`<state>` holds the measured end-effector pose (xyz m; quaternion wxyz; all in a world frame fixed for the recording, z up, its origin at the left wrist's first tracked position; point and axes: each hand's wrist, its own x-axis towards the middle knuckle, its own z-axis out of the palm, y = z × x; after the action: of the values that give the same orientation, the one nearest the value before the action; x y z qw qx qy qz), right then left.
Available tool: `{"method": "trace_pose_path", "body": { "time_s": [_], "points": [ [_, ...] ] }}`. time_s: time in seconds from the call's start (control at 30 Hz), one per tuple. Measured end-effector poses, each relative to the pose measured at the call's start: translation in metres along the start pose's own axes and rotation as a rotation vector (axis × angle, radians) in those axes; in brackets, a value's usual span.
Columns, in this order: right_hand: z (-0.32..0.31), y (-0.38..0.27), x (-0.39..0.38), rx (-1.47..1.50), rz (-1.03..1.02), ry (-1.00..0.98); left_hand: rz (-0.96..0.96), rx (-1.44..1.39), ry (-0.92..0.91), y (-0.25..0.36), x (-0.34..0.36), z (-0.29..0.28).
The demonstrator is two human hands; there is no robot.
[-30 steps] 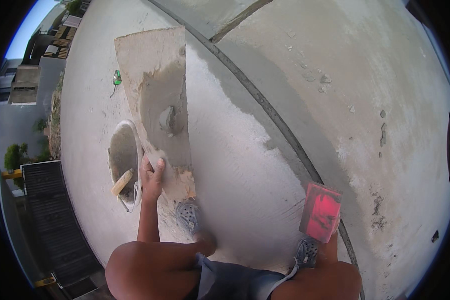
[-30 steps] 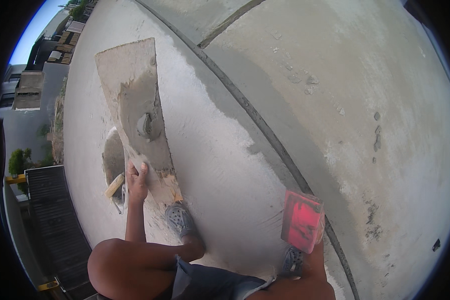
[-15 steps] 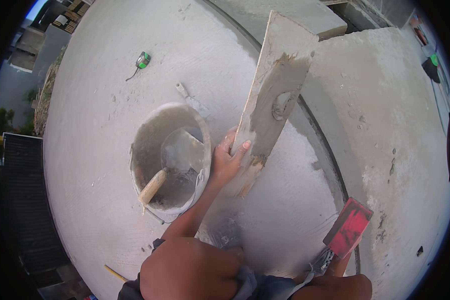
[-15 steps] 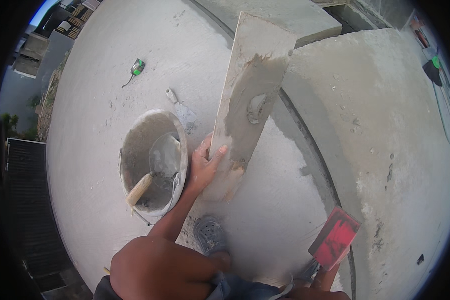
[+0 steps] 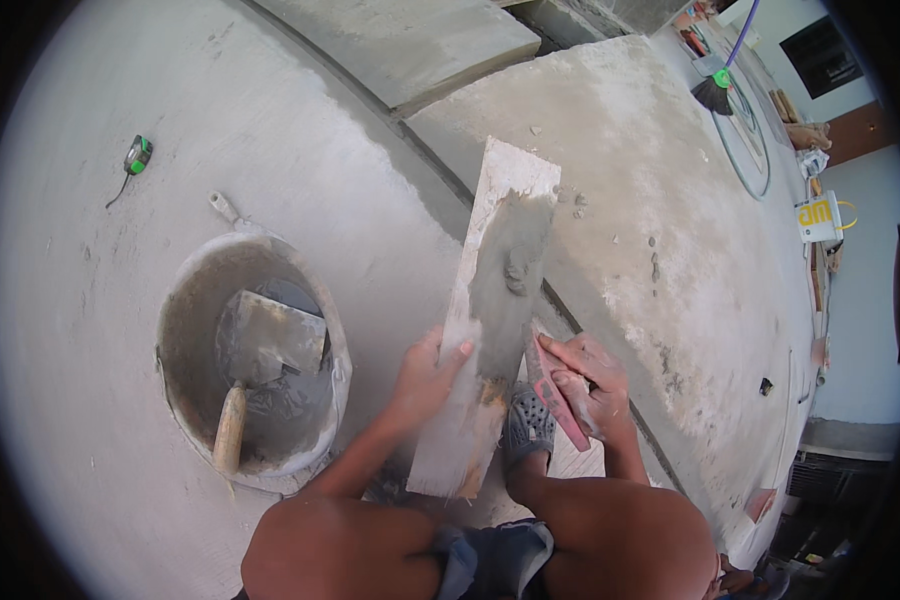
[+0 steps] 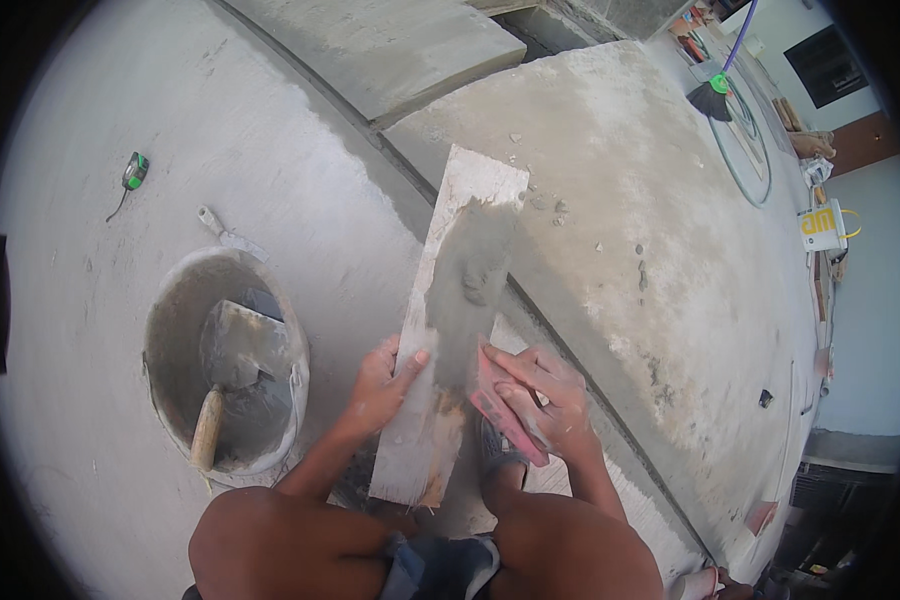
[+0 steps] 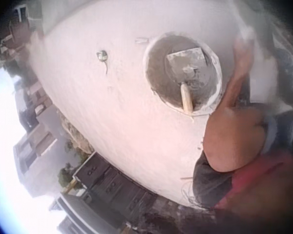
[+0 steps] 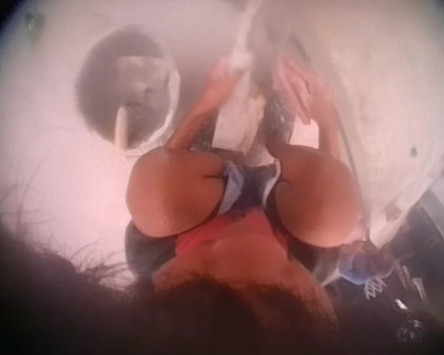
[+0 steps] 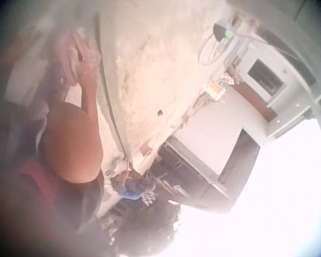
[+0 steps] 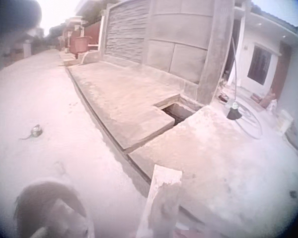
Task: The person uses a pink float and a wooden board to smooth a freshly poured concrete surface on a rooftop. They repeatedly rub the float along the wet concrete to level and finish the surface.
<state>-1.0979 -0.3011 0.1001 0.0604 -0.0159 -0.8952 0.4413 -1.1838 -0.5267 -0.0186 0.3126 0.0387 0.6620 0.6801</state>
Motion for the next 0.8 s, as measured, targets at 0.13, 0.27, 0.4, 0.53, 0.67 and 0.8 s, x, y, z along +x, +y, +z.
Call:
{"method": "trace_pose_path", "body": {
  "time_s": [0.13, 0.27, 0.4, 0.53, 0.67, 0.8],
  "points": [
    [0.006, 0.010, 0.044, -0.206, -0.078, -0.075, -0.047, 0.028, 0.008, -0.005, -0.008, -0.007],
    [0.025, 0.025, 0.075, -0.308, -0.151, -0.197, 0.064, 0.042, 0.129, -0.014, -0.013, -0.009],
    [0.053, 0.042, 0.085, -0.246, -0.177, -0.310, 0.035, 0.188, 0.179, -0.005, -0.015, -0.022],
    [0.067, 0.063, 0.079, -0.066, -0.141, -0.593, -0.014, 0.222, 0.301, -0.013, -0.012, -0.041],
    [0.046, 0.116, 0.044, 0.603, 0.272, -0.736, -0.047, 0.088, 0.373, -0.012, -0.014, -0.038],
    [0.046, 0.193, -0.020, 1.335, 0.419, -0.345, -0.104, -0.070, 0.412, -0.016, -0.028, -0.020]
  ]
}}
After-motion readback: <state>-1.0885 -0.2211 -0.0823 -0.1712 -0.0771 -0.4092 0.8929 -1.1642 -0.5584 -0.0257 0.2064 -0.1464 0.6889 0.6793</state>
